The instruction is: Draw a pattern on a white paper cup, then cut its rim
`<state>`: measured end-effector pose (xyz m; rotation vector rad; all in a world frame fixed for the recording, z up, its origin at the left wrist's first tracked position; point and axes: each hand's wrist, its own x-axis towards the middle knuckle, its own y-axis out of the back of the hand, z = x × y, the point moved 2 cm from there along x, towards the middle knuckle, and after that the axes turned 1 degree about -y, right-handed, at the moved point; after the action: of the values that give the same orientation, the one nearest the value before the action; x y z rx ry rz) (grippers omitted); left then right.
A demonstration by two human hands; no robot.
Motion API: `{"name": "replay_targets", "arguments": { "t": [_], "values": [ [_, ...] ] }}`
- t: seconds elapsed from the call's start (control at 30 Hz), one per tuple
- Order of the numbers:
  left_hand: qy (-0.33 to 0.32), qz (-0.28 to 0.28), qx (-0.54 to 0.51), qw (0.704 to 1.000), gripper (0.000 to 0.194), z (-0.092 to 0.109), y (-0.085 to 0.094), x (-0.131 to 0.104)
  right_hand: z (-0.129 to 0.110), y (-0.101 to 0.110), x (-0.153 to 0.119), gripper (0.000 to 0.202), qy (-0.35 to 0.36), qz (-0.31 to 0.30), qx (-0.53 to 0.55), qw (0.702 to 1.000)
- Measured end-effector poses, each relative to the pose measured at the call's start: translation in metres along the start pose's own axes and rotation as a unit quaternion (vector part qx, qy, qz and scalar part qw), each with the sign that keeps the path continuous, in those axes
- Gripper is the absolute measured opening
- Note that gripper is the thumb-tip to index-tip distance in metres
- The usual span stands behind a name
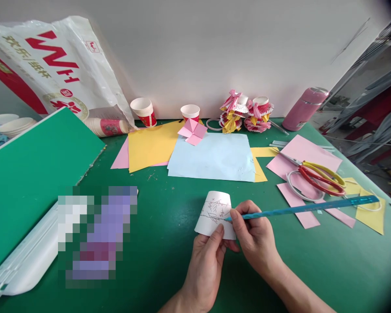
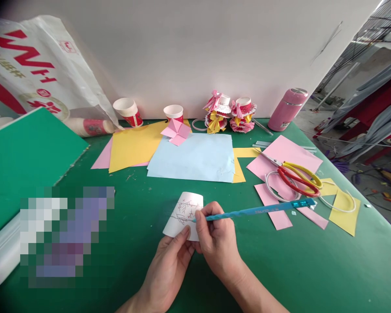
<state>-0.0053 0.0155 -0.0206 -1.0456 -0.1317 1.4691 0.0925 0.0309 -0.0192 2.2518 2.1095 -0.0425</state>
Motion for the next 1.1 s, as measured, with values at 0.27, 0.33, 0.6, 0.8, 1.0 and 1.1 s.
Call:
{"name": "replay_targets", "arguments": {
  "t": [0.27, 0.33, 0.6, 0.8, 1.0, 1.1],
  "values": [
    [-0.002, -0.001, -0.003, 1.000, 0.027, 0.000, 0.001, 0.000, 0.005, -0.002, 0.000, 0.019, -0.012, 0.011, -0.015, 1.000],
    [-0.001, 0.004, -0.005, 1.000, 0.027, 0.000, 0.001, -0.001, 0.005, -0.002, 0.001, 0.020, -0.011, 0.014, -0.021, 1.000],
    [0.001, -0.005, 0.008, 1.000, 0.015, 0.003, 0.000, 0.001, -0.003, 0.005, -0.001, 0.021, 0.014, 0.037, 0.013, 0.999],
    [0.023, -0.031, -0.045, 0.998, 0.019, 0.009, -0.001, 0.000, -0.002, 0.024, 0.009, 0.014, 0.053, 0.216, 0.096, 0.970],
    [0.141, -0.055, -0.142, 0.978, 0.025, 0.014, -0.006, -0.004, -0.001, 0.023, 0.012, 0.021, 0.018, 0.159, 0.127, 0.979],
    [0.142, -0.086, -0.142, 0.976, 0.025, 0.015, -0.007, -0.006, -0.005, 0.017, 0.009, 0.024, 0.005, 0.094, 0.129, 0.987]
  ]
}}
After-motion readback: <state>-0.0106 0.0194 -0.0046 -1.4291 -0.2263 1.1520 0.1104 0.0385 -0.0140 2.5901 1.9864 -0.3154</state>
